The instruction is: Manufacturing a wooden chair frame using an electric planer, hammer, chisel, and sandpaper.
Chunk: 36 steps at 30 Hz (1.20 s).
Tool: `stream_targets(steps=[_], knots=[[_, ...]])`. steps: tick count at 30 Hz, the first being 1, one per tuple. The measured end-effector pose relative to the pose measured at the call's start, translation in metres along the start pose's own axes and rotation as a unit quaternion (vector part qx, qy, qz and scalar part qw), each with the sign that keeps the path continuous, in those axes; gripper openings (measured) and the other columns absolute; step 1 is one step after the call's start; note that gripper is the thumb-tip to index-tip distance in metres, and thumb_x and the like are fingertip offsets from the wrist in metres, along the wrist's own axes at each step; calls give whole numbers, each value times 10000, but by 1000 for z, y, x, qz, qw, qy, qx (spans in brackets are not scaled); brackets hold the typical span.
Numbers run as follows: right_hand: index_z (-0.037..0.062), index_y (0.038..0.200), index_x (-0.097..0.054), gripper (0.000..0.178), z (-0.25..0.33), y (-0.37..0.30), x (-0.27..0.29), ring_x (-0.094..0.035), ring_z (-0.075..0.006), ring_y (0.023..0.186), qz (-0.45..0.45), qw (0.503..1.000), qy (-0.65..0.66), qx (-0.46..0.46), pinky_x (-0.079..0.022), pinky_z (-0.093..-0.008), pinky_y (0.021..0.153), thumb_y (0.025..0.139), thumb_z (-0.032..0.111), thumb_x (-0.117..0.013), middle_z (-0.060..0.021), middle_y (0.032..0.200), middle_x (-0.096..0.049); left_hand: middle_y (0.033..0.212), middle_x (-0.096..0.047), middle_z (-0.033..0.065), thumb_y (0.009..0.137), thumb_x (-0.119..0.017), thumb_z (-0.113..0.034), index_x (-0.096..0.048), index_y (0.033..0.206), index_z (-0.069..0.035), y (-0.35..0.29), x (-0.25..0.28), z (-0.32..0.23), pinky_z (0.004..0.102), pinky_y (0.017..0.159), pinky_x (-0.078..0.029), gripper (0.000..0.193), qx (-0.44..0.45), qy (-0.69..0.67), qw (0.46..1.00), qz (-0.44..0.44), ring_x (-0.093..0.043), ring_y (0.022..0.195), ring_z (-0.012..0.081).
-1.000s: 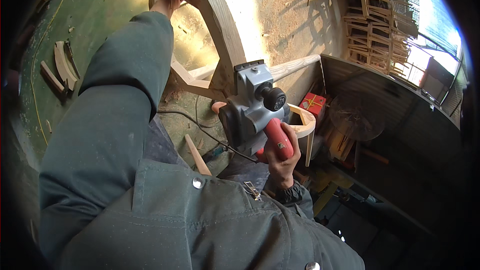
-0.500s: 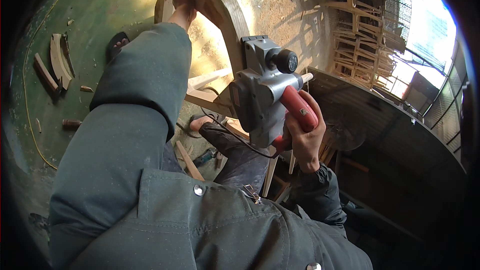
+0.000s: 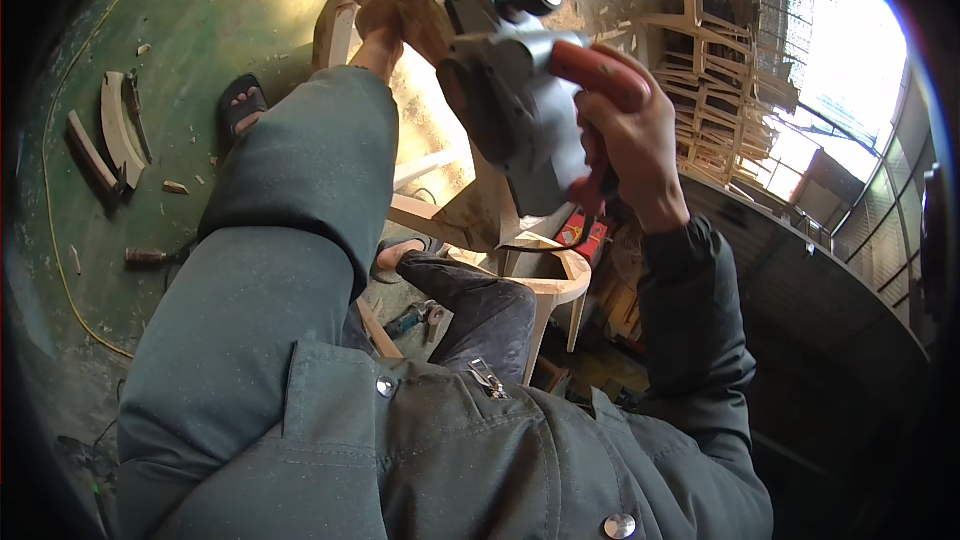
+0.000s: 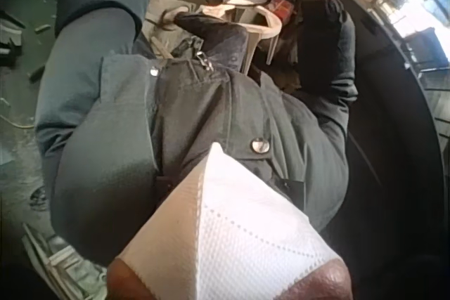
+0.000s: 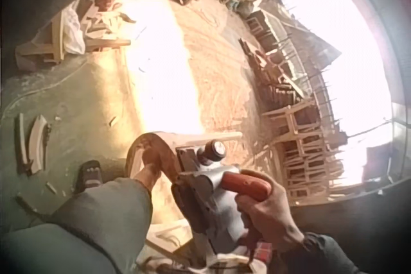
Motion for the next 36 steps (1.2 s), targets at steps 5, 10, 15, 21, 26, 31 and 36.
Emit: stream_targets(steps=[5,10,15,21,26,31,36], knots=[[43,1246,-679,385,34,51,-33,-585,-97,553,52,998,13,30,-493,-267,458,861,41,-684,-41,792,-647,1210,-692,188,1070,-248,-661,-525,1364,102,9,24,-10,378,813,-586,863,6,-31,999,-30,-700,1021,263],[41,1273,-678,421,23,8,-16,-583,-93,566,79,994,68,23,-492,-262,499,853,19,-685,-33,814,-656,1219,-665,131,1068,-261,-664,-527,1337,-22,29,24,2,404,823,-604,746,33,-73,994,68,-693,1026,276],[7,1435,-533,629,-59,-86,61,-576,-90,546,-13,993,94,-68,-477,-252,482,830,-15,-702,-40,799,-637,1076,-665,80,1113,-298,-444,-561,1200,-139,13,-11,29,435,794,-615,413,68,-29,989,125,-685,934,281],[-18,1419,-526,622,-172,-218,83,-569,-87,547,-157,945,261,-117,-448,-233,471,819,-41,-689,-49,827,-654,1337,-618,218,957,-580,-332,-509,1342,-18,-14,19,-64,443,958,-546,502,-325,395,837,-196,-661,1142,341],[-6,1434,-487,646,-251,-282,40,-578,-102,582,-254,872,398,-132,-471,-239,524,822,-39,-693,-53,868,-652,1323,-625,205,914,-723,-448,-585,1364,-36,-179,-47,-76,468,1046,-495,626,-628,486,534,291,-609,1226,343],[40,1402,-506,603,-269,-290,11,-576,-88,587,-269,819,479,-167,-463,-238,510,836,-46,-695,-38,893,-633,1206,-659,88,596,-917,-618,-599,1327,-136,-271,-55,1,453,1124,-403,932,-568,674,78,466,-591,1229,280],[39,1397,-522,593,-276,-307,-12,-592,-74,668,-251,823,489,-140,-493,-229,582,839,-39,-708,-32,925,-646,1004,-632,39,549,-925,-600,-607,1130,-125,-261,-66,10,416,1003,-458,814,-529,703,76,469,-611,1037,276]])
Point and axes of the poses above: each hand's wrist, its own y-axis towards the middle knuckle, its own x-axis out of the back of the hand, z = x × y, the point moved 6 cm from there along y, towards the middle knuckle
